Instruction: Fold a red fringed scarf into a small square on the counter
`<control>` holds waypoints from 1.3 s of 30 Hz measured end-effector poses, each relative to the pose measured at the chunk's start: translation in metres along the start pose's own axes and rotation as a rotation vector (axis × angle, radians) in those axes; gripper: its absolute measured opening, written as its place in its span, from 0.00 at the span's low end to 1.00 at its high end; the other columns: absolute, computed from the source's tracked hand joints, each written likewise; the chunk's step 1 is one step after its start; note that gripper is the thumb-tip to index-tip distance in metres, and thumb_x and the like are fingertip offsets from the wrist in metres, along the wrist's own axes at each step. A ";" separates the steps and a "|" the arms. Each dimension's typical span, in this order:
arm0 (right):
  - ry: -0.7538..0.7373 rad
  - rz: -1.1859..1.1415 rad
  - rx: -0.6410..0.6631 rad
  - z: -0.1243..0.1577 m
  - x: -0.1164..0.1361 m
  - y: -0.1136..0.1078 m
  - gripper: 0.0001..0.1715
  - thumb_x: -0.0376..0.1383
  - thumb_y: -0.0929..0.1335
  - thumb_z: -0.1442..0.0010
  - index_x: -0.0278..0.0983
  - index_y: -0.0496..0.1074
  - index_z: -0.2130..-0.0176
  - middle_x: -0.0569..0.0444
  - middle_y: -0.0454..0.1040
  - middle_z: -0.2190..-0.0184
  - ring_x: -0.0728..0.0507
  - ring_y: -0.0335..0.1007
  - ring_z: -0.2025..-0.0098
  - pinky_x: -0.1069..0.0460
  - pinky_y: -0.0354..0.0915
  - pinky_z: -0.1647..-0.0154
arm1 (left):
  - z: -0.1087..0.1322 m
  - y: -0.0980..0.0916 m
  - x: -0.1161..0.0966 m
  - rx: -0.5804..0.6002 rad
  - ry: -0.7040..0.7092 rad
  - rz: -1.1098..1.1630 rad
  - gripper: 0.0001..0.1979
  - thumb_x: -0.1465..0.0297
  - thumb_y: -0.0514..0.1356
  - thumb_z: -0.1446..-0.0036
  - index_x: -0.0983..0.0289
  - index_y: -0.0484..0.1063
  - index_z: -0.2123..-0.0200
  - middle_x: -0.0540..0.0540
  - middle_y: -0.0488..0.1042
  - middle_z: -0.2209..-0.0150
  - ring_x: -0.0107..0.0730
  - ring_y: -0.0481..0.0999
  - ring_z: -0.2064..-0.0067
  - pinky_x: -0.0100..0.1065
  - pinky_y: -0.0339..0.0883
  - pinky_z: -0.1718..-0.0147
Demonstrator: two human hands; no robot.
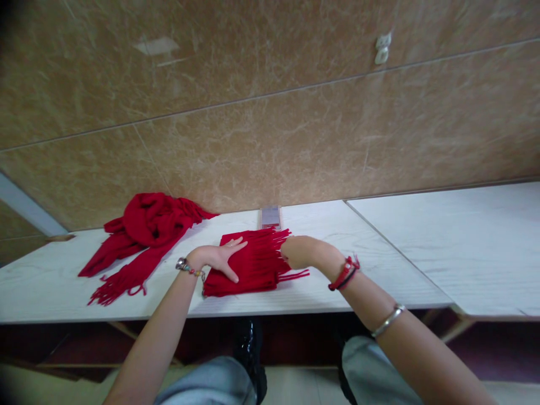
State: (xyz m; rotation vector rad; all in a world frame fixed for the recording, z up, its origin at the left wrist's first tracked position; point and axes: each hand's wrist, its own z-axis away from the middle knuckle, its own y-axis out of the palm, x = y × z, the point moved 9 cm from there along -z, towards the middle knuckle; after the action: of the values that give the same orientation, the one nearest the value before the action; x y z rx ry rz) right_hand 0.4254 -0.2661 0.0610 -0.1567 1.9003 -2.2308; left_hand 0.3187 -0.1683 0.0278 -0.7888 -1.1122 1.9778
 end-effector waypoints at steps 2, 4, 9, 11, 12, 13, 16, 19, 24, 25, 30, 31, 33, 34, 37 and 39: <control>0.061 0.013 0.020 0.006 -0.023 0.004 0.17 0.26 0.59 0.50 0.33 0.75 0.70 0.44 0.76 0.70 0.43 0.71 0.69 0.52 0.61 0.71 | 0.001 -0.001 -0.001 0.009 0.007 0.001 0.62 0.50 0.65 0.71 0.65 0.36 0.38 0.62 0.30 0.37 0.48 0.32 0.37 0.42 0.39 0.42; 0.094 -0.003 -0.020 0.008 -0.039 0.006 0.18 0.26 0.58 0.49 0.32 0.75 0.67 0.44 0.76 0.67 0.42 0.71 0.65 0.51 0.62 0.67 | 0.005 -0.003 0.000 0.027 0.001 0.005 0.60 0.50 0.64 0.69 0.65 0.36 0.38 0.62 0.30 0.37 0.47 0.33 0.37 0.41 0.39 0.42; -0.016 -0.157 -0.256 -0.001 -0.037 0.014 0.22 0.27 0.61 0.46 0.31 0.68 0.52 0.42 0.69 0.52 0.42 0.65 0.51 0.49 0.60 0.51 | 0.018 -0.025 -0.012 -0.084 -0.013 0.011 0.47 0.46 0.53 0.53 0.66 0.41 0.38 0.60 0.34 0.36 0.44 0.35 0.37 0.38 0.36 0.41; -0.079 -0.225 -0.289 -0.008 -0.030 0.024 0.27 0.30 0.63 0.47 0.31 0.62 0.47 0.41 0.65 0.48 0.42 0.61 0.47 0.48 0.57 0.47 | 0.021 -0.034 -0.030 -0.169 0.010 -0.013 0.44 0.47 0.51 0.51 0.65 0.43 0.38 0.58 0.35 0.36 0.44 0.34 0.37 0.38 0.36 0.41; -0.091 -0.246 -0.283 -0.012 -0.028 0.031 0.29 0.31 0.63 0.47 0.30 0.60 0.45 0.39 0.62 0.46 0.41 0.59 0.46 0.47 0.56 0.46 | 0.021 -0.034 -0.041 -0.190 0.020 -0.024 0.43 0.47 0.51 0.50 0.64 0.42 0.38 0.58 0.35 0.36 0.44 0.34 0.37 0.40 0.37 0.41; -0.089 -0.256 -0.269 -0.015 -0.027 0.038 0.31 0.33 0.64 0.47 0.28 0.58 0.44 0.37 0.59 0.44 0.40 0.57 0.44 0.47 0.56 0.45 | 0.020 -0.032 -0.053 -0.189 0.028 -0.028 0.43 0.47 0.51 0.50 0.63 0.41 0.38 0.58 0.34 0.36 0.45 0.33 0.37 0.42 0.38 0.42; -0.072 -0.232 -0.207 -0.020 -0.027 0.055 0.36 0.40 0.63 0.45 0.25 0.54 0.42 0.34 0.51 0.41 0.37 0.49 0.40 0.43 0.52 0.43 | 0.013 -0.014 -0.084 -0.118 0.038 -0.041 0.46 0.45 0.53 0.53 0.60 0.37 0.37 0.58 0.29 0.36 0.52 0.28 0.38 0.56 0.37 0.44; -0.074 -0.190 -0.165 -0.016 -0.028 0.064 0.33 0.42 0.60 0.41 0.27 0.53 0.41 0.35 0.48 0.40 0.36 0.44 0.39 0.40 0.51 0.43 | 0.007 0.008 -0.103 -0.013 0.070 -0.074 0.49 0.47 0.59 0.59 0.53 0.38 0.38 0.56 0.25 0.36 0.59 0.25 0.39 0.66 0.35 0.50; -0.082 -0.122 -0.251 -0.004 -0.024 0.059 0.29 0.41 0.54 0.37 0.28 0.54 0.42 0.36 0.49 0.40 0.37 0.43 0.38 0.38 0.50 0.44 | 0.003 0.017 -0.104 -0.067 0.033 -0.097 0.40 0.58 0.64 0.59 0.48 0.51 0.42 0.53 0.23 0.36 0.63 0.25 0.39 0.70 0.38 0.53; -0.083 -0.114 -0.268 -0.003 -0.023 0.058 0.29 0.41 0.54 0.37 0.28 0.54 0.42 0.36 0.50 0.40 0.37 0.44 0.38 0.38 0.51 0.44 | 0.003 0.016 -0.103 -0.091 0.022 -0.090 0.36 0.59 0.63 0.57 0.49 0.54 0.44 0.53 0.24 0.36 0.62 0.26 0.39 0.70 0.40 0.53; -0.053 -0.112 -0.305 0.000 -0.023 0.057 0.29 0.41 0.53 0.36 0.29 0.54 0.41 0.38 0.50 0.40 0.38 0.43 0.38 0.38 0.49 0.43 | 0.004 0.016 -0.098 -0.184 -0.030 -0.097 0.22 0.64 0.58 0.52 0.54 0.62 0.51 0.52 0.31 0.36 0.66 0.32 0.39 0.68 0.46 0.53; -0.047 -0.117 -0.312 0.000 -0.023 0.057 0.29 0.41 0.53 0.36 0.29 0.53 0.41 0.39 0.50 0.40 0.39 0.43 0.38 0.39 0.49 0.43 | 0.004 0.015 -0.096 -0.195 -0.042 -0.102 0.22 0.64 0.58 0.52 0.54 0.63 0.52 0.52 0.32 0.36 0.67 0.33 0.39 0.67 0.47 0.53; -0.038 -0.125 -0.323 0.001 -0.024 0.057 0.29 0.41 0.53 0.36 0.29 0.53 0.41 0.40 0.50 0.40 0.39 0.45 0.38 0.39 0.49 0.43 | 0.005 0.014 -0.092 -0.218 -0.063 -0.109 0.21 0.64 0.58 0.52 0.55 0.63 0.53 0.52 0.34 0.36 0.67 0.34 0.39 0.66 0.48 0.52; -0.035 -0.126 -0.327 0.001 -0.025 0.057 0.29 0.41 0.53 0.36 0.29 0.52 0.41 0.40 0.50 0.40 0.39 0.45 0.39 0.39 0.49 0.43 | 0.006 0.013 -0.089 -0.228 -0.073 -0.115 0.20 0.64 0.57 0.52 0.56 0.63 0.53 0.52 0.35 0.36 0.67 0.35 0.39 0.65 0.49 0.52; -0.032 -0.130 -0.341 0.002 -0.026 0.057 0.28 0.41 0.53 0.36 0.30 0.52 0.41 0.41 0.50 0.40 0.39 0.46 0.39 0.39 0.50 0.43 | 0.008 0.006 -0.085 -0.248 -0.078 -0.147 0.19 0.64 0.56 0.51 0.58 0.63 0.54 0.56 0.40 0.36 0.61 0.39 0.39 0.60 0.48 0.48; -0.036 -0.131 -0.346 0.003 -0.026 0.057 0.28 0.41 0.53 0.36 0.30 0.52 0.41 0.41 0.50 0.40 0.39 0.46 0.39 0.39 0.50 0.43 | 0.011 0.001 -0.088 -0.250 -0.044 -0.186 0.19 0.66 0.55 0.50 0.61 0.63 0.53 0.60 0.46 0.38 0.54 0.43 0.38 0.54 0.45 0.45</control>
State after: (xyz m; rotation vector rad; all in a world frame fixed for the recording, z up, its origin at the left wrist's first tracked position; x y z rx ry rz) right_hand 0.4561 -0.2717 0.0067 -0.3807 2.3018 -1.9373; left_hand 0.3580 -0.2452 0.0459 -0.7418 -1.4258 1.7302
